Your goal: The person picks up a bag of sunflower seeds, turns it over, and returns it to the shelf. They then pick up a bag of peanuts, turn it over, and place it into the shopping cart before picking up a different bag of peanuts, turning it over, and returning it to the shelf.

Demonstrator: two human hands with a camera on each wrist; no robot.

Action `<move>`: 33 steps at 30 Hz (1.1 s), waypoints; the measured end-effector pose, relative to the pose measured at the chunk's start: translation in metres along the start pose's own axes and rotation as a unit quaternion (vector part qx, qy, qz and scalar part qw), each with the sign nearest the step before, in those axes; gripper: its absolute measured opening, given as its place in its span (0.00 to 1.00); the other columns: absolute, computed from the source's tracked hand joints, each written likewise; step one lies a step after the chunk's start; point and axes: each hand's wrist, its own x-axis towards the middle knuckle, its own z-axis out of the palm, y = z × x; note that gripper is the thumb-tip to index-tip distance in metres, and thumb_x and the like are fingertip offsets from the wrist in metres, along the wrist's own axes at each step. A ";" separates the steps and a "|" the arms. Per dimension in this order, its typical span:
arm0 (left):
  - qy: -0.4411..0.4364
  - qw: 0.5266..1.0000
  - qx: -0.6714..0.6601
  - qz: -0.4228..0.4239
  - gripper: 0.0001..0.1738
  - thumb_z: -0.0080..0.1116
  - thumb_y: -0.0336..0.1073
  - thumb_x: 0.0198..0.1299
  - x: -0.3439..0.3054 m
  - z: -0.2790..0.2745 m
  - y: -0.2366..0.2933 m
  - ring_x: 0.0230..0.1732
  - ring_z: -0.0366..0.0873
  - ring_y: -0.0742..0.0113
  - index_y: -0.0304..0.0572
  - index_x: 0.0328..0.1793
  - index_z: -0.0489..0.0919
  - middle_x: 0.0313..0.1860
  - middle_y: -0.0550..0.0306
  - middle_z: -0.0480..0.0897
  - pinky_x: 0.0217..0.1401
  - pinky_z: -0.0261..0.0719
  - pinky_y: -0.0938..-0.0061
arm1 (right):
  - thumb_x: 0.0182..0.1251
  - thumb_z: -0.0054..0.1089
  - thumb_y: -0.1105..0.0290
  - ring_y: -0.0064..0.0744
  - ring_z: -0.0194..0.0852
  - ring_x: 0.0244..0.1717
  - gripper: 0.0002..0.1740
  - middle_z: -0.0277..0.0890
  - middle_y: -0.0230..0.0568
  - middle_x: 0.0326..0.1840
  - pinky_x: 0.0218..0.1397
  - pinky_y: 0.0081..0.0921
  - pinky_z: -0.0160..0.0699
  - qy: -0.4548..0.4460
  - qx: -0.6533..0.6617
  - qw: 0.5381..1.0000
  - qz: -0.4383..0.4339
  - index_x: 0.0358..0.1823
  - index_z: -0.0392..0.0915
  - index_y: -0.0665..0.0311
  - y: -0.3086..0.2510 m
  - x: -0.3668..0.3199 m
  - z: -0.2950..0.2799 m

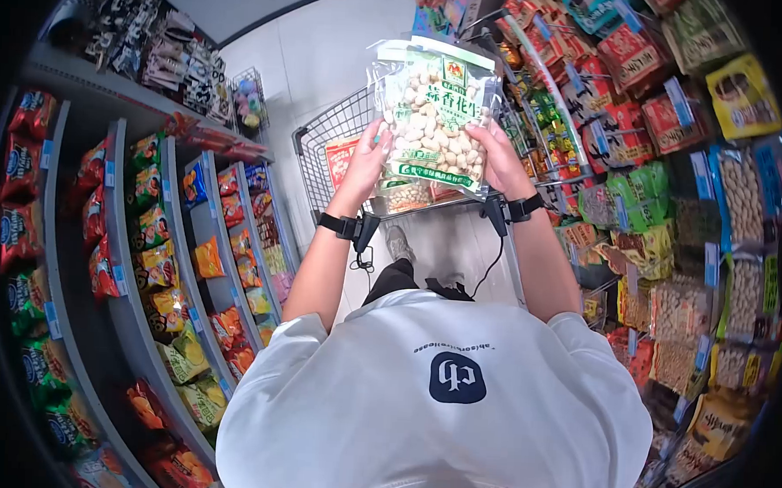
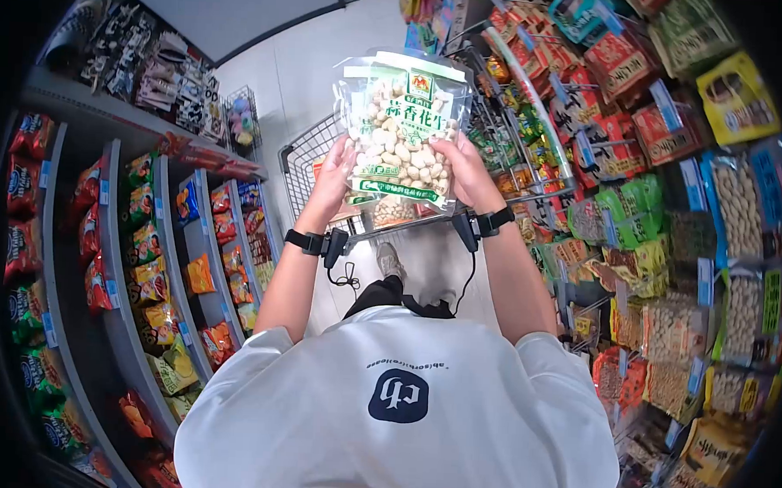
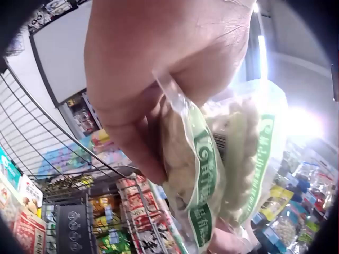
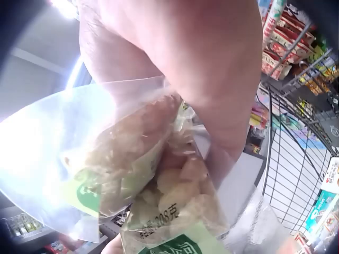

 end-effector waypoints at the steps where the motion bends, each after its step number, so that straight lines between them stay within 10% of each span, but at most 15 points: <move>1: -0.012 1.000 0.004 0.006 0.30 0.47 0.45 0.71 -0.001 0.008 0.009 0.61 0.69 0.70 0.37 0.72 0.58 0.64 0.55 0.71 0.64 0.67 0.76 | 0.67 0.54 0.73 0.28 0.74 0.54 0.24 0.72 0.42 0.57 0.56 0.27 0.76 -0.005 -0.012 0.999 -0.030 0.63 0.60 0.67 -0.011 -0.013 -0.004; 14: -0.028 0.993 -0.117 0.001 0.25 0.41 0.43 0.73 -0.043 0.031 0.040 0.59 0.72 0.69 0.36 0.70 0.61 0.61 0.54 0.73 0.61 0.70 0.75 | 0.70 0.54 0.65 0.31 0.68 0.61 0.29 0.65 0.41 0.63 0.62 0.29 0.70 0.097 -0.085 0.981 -0.144 0.68 0.55 0.66 -0.072 -0.154 -0.092; 33: -0.031 0.991 -0.122 -0.034 0.22 0.43 0.41 0.72 -0.059 0.063 0.048 0.55 0.74 0.69 0.34 0.66 0.64 0.58 0.53 0.75 0.57 0.74 0.75 | 0.73 0.50 0.64 0.29 0.71 0.58 0.24 0.69 0.38 0.60 0.58 0.29 0.75 0.070 0.022 0.987 -0.143 0.67 0.60 0.60 -0.067 -0.188 -0.100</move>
